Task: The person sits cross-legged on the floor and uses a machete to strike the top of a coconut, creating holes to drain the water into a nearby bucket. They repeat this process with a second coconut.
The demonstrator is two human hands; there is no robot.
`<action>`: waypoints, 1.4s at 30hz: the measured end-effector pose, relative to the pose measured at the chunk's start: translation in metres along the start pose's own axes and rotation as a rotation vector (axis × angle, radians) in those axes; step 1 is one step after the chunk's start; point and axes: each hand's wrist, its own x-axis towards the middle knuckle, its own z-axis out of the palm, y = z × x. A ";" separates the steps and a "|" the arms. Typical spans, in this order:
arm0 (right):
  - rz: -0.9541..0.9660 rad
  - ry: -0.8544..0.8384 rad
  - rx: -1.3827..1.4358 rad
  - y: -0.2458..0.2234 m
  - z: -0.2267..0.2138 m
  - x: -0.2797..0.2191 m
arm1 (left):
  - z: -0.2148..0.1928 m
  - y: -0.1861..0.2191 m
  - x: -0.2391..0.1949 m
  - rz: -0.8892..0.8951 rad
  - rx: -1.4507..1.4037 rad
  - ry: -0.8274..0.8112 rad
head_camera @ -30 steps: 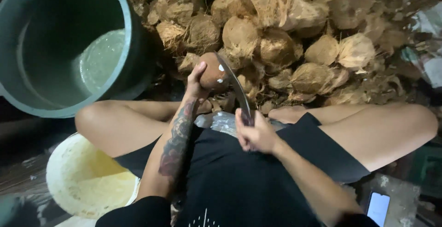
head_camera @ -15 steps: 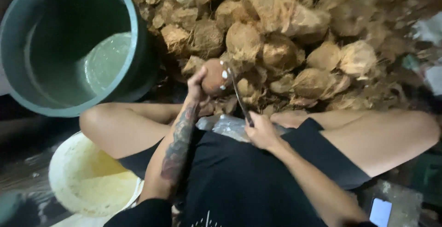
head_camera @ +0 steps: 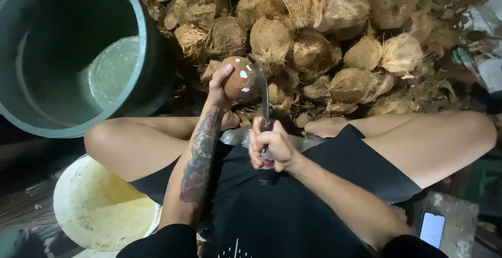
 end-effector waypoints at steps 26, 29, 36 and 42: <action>0.188 0.113 -0.677 0.017 -0.100 0.022 | -0.005 -0.006 -0.026 0.076 0.003 -0.164; 0.084 0.119 -0.571 -0.004 -0.081 0.015 | 0.059 0.025 -0.068 -0.042 -0.354 0.020; -0.512 -0.101 -0.583 -0.059 -0.028 -0.030 | -0.023 -0.011 -0.010 -0.086 -0.211 0.063; -0.709 -0.136 -0.692 -0.064 -0.026 -0.048 | 0.005 0.017 -0.041 0.050 -0.271 -0.118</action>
